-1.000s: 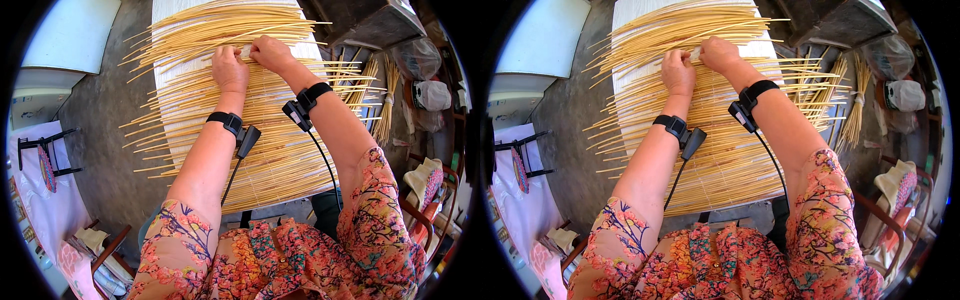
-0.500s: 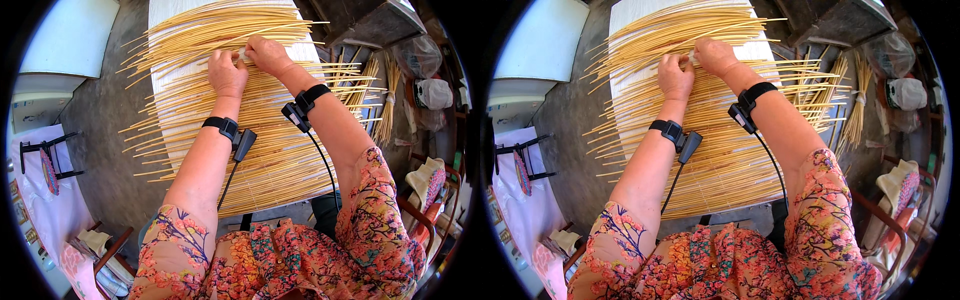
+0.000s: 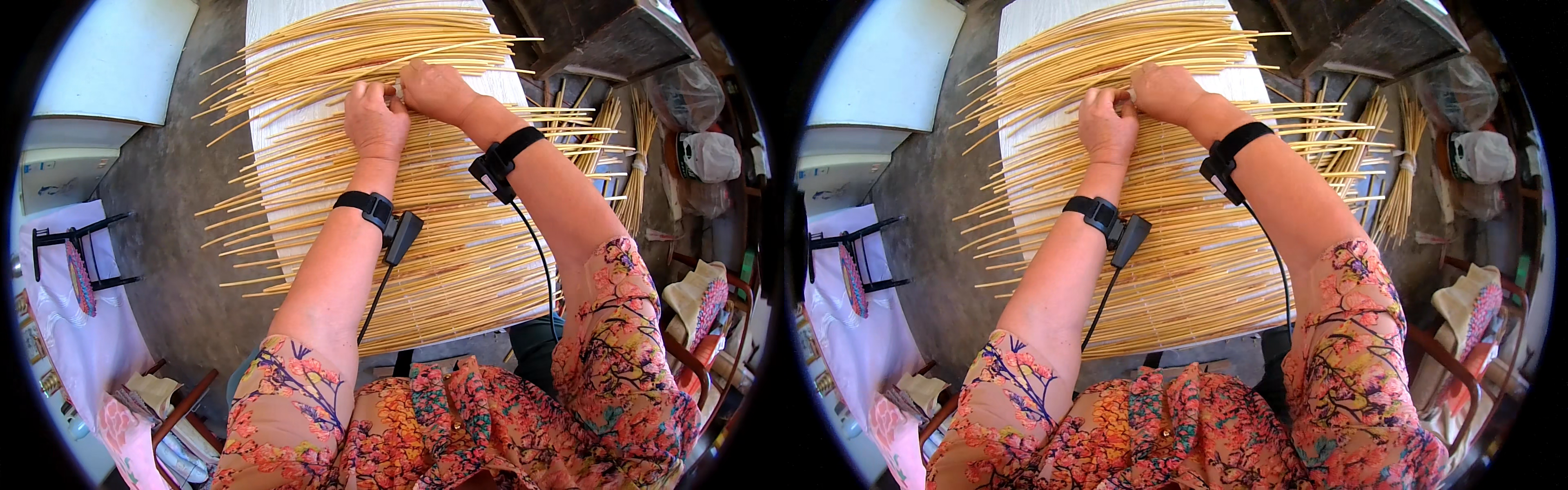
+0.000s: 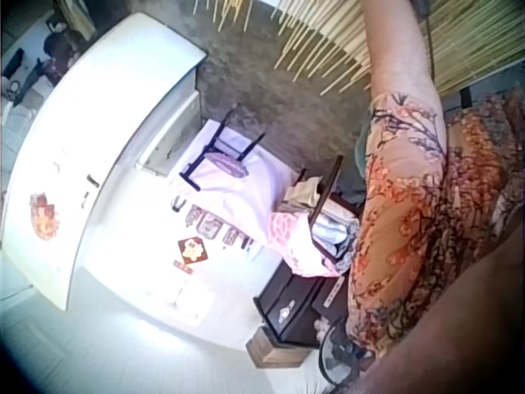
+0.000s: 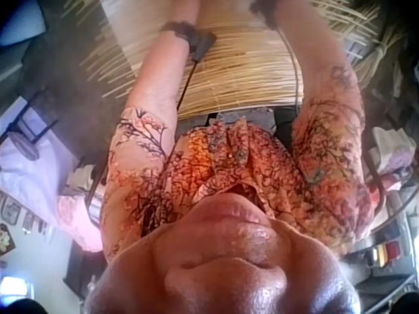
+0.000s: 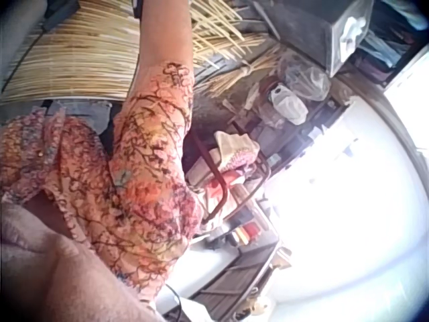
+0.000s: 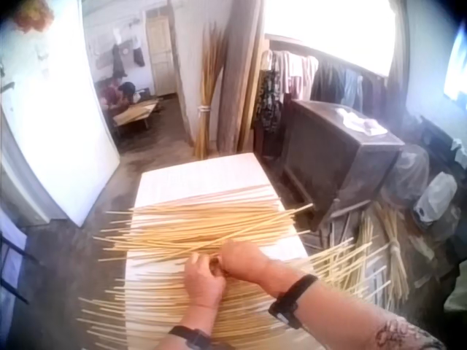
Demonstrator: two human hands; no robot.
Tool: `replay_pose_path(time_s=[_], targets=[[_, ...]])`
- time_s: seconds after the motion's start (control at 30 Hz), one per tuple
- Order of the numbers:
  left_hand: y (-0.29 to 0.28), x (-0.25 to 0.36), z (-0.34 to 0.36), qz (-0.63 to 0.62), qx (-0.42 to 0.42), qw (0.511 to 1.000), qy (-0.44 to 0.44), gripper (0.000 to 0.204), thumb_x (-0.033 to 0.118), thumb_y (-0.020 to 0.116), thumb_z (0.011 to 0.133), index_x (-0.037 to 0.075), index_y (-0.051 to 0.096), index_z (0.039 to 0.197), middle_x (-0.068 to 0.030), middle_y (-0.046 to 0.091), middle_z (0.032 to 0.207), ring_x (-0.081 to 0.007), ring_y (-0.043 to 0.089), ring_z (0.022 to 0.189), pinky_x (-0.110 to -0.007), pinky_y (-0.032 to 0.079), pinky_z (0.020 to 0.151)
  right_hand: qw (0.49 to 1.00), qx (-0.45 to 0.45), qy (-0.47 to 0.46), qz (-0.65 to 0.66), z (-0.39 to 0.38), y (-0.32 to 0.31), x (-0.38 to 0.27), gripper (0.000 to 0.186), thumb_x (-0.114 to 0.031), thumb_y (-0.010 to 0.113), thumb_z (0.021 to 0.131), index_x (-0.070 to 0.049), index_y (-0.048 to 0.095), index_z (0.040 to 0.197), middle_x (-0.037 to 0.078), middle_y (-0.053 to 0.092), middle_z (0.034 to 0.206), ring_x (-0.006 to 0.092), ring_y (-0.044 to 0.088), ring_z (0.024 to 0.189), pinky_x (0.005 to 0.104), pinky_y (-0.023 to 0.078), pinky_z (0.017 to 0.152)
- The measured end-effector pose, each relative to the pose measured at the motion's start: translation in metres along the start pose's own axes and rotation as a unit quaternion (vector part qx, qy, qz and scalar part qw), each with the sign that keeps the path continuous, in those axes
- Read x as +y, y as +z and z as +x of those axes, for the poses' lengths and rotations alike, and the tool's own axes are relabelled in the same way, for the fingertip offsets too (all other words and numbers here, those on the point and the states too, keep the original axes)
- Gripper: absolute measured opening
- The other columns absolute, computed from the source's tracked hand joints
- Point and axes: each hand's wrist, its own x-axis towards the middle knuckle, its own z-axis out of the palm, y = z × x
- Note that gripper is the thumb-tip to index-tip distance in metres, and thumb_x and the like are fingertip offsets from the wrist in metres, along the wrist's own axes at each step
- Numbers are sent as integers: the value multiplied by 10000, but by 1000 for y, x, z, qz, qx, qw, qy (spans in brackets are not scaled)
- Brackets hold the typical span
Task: The person organizes several thin bamboo sticks on a table, sorts through additional bundles on the floor, and prepares white thread using a spool and a metal tool.
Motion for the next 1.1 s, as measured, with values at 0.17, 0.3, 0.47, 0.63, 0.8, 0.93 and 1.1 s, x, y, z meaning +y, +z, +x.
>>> replay_pose_path(time_s=[0.17, 0.3, 0.47, 0.63, 0.8, 0.93, 1.1], targets=[[-3, 5, 0, -10, -8, 1000, 2, 51, 124, 671, 650, 118, 623, 665, -52, 542, 792, -269, 536, 816, -385, 462, 676, 995, -6, 83, 55, 2, -2, 1, 130, -157, 540, 778, -34, 583, 784, 176, 609, 780, 345, 603, 705, 404, 494, 632], [-3, 6, -1, -6, -19, 1000, 3, 60, 110, 667, 651, 115, 609, 633, -44, 534, 782, -262, 532, 803, -384, 463, 653, 992, 9, 108, 63, 4, -6, 2, 140, -166, 543, 795, -32, 582, 784, 163, 613, 781, 341, 601, 739, 407, 485, 659], [-2, 1, -1, 9, -7, 1000, 4, 61, 128, 663, 672, 117, 610, 643, -46, 537, 776, -265, 530, 802, -385, 455, 667, 979, 4, 64, 194, 3, -15, 12, 91, -162, 574, 787, -74, 597, 798, 119, 611, 799, 317, 602, 737, 395, 484, 668], [0, 3, -1, 8, -13, 1000, 0, 61, 135, 659, 684, 109, 606, 668, -59, 537, 790, -278, 530, 808, -389, 450, 680, 984, -16, 16, 179, -4, -7, 11, 50, -165, 603, 756, -130, 619, 788, 82, 576, 859, 280, 607, 768, 380, 500, 646], [2, 2, 0, 21, -3, 1000, 4, 62, 138, 663, 681, 109, 607, 683, -74, 536, 797, -285, 535, 809, -391, 450, 684, 998, -29, -33, 36, -5, -6, 5, 86, -120, 564, 763, -65, 581, 826, 119, 556, 874, 281, 612, 736, 356, 512, 616], [-1, 3, 2, 11, -16, 1000, 6, 50, 126, 657, 676, 103, 613, 673, -66, 541, 798, -281, 537, 809, -393, 452, 682, 999, 10, -36, 30, -10, -5, 0, 133, -90, 537, 764, -10, 529, 869, 151, 551, 880, 294, 616, 692, 362, 515, 596], [0, 4, 0, -5, -28, 1000, 8, 54, 108, 659, 661, 89, 609, 653, -59, 544, 778, -276, 536, 799, -393, 457, 664, 998, 18, -7, 65, -10, -6, -4, 165, -112, 574, 747, -23, 512, 871, 149, 575, 822, 301, 618, 712, 363, 511, 595]])
